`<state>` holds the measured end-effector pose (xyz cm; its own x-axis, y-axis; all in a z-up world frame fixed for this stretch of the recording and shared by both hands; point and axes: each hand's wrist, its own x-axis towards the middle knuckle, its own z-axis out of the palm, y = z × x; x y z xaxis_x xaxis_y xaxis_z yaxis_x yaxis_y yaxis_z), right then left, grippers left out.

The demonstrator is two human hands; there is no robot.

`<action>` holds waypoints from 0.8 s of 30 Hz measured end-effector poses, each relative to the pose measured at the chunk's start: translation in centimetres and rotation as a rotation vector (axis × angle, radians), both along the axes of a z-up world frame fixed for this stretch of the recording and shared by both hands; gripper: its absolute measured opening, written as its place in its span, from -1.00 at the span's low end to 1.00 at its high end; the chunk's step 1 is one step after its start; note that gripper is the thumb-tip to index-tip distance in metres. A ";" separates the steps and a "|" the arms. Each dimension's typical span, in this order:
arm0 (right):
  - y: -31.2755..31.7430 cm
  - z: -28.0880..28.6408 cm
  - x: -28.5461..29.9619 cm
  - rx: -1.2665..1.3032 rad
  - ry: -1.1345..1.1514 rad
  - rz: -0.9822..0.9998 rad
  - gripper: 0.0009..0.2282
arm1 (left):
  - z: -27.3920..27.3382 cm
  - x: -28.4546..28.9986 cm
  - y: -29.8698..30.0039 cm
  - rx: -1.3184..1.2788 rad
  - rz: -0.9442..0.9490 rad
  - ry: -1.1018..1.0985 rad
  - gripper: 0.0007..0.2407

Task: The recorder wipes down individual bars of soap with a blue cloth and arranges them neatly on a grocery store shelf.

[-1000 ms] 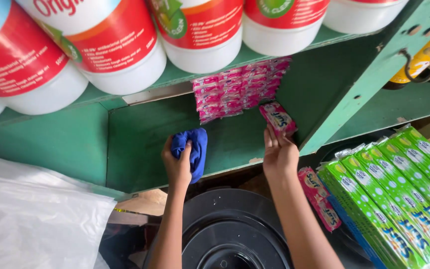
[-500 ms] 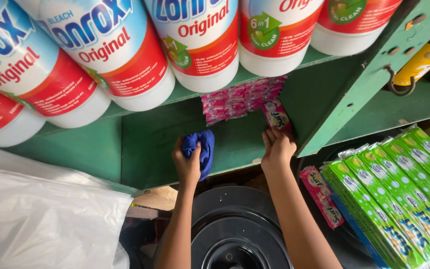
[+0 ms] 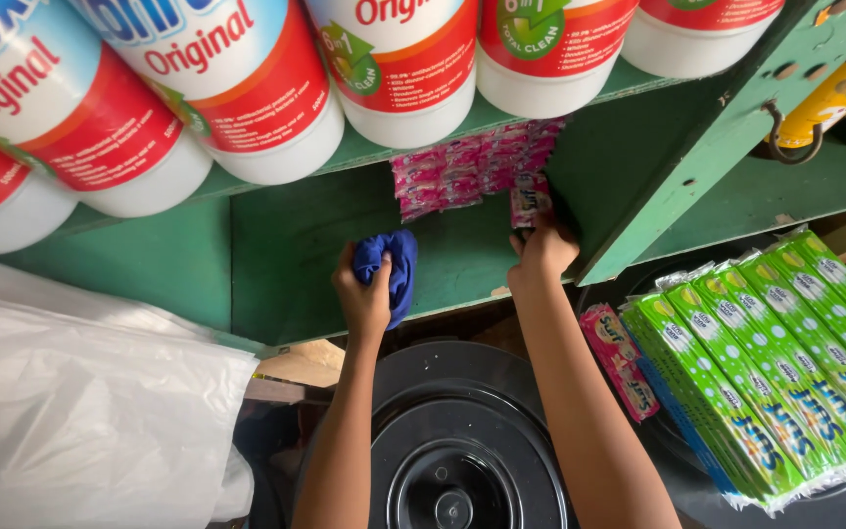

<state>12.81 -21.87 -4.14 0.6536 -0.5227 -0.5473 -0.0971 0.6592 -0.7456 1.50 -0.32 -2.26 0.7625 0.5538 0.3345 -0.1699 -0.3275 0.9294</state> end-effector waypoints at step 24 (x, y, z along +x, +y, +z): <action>3.8 1.0 -3.8 0.099 -0.087 0.127 -0.62 | 1.3 0.0 -0.7 0.000 -0.015 -0.003 -0.79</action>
